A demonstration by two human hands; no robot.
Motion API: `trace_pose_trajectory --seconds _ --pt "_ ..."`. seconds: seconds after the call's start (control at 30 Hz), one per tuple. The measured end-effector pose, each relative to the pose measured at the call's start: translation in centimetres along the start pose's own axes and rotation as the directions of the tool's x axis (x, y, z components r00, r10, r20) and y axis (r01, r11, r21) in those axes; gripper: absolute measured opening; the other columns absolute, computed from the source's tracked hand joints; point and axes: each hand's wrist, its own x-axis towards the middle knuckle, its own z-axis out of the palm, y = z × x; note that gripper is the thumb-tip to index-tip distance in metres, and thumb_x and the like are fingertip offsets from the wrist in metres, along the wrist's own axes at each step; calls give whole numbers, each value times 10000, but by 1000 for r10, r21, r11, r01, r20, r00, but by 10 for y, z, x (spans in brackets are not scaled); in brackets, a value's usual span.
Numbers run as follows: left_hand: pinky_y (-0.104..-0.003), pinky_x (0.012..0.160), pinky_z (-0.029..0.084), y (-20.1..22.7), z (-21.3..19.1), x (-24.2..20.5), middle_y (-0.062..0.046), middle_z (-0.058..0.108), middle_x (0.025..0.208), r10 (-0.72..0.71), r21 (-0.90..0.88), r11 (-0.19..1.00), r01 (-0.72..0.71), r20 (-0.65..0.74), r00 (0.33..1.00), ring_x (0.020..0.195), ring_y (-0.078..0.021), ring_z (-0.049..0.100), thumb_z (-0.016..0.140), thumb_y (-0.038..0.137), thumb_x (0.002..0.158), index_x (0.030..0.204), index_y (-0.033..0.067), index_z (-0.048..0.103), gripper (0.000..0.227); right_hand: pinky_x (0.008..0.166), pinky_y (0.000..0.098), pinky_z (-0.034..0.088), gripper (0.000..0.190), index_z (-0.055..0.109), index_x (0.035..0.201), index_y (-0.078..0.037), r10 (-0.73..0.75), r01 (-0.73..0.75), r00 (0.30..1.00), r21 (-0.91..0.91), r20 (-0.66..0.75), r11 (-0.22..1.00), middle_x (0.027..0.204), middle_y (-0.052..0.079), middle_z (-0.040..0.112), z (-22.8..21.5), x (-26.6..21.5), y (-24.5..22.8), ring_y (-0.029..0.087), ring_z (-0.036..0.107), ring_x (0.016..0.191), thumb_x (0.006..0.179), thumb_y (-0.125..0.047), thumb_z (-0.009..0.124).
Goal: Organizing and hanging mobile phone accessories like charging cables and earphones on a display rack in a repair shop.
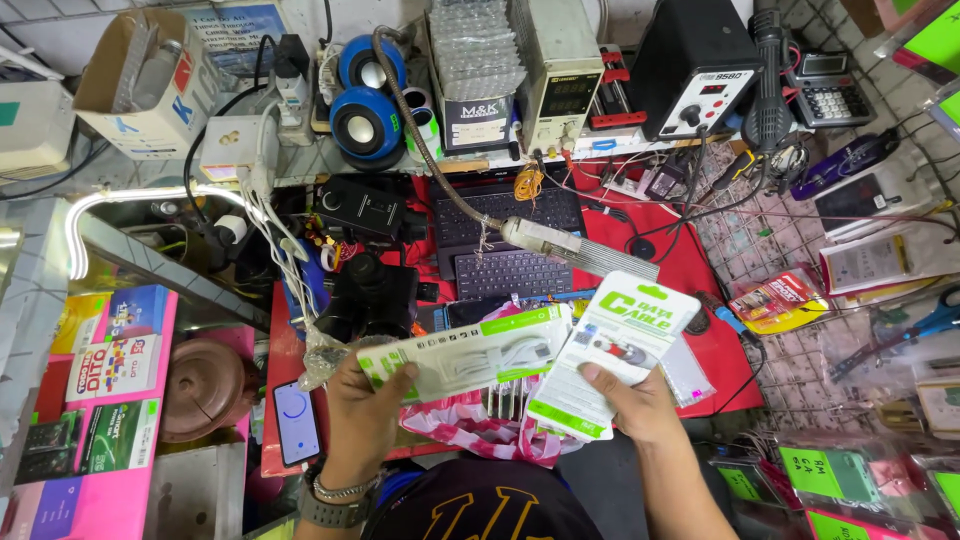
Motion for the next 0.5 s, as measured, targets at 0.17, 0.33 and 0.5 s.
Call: trace_pose_trajectory --seconds 0.17,0.33,0.5 --pt "-454 866 649 17 22 11 -188 738 1128 82 -380 912 -152 -194 978 1034 -323 732 727 -52 849 1172 11 643 340 921 539 618 375 685 1234 -100 109 -120 984 77 138 990 1257 114 737 13 -11 57 331 715 1144 869 -133 764" --pt "-493 1050 555 -2 36 7 -142 600 1409 78 -560 815 -150 -151 985 1295 -339 607 663 220 911 1492 109 449 630 1017 587 548 438 667 1247 -76 272 -275 960 389 64 879 1252 139 730 76 -23 52 364 679 1176 823 -33 766" --pt "-456 1111 539 -8 45 2 -164 679 1307 229 -129 969 -211 147 962 1245 -327 668 652 73 954 1425 32 500 497 1060 595 534 506 614 1338 -33 406 -419 906 367 116 831 1341 210 698 76 -28 55 412 656 1248 848 -9 736"
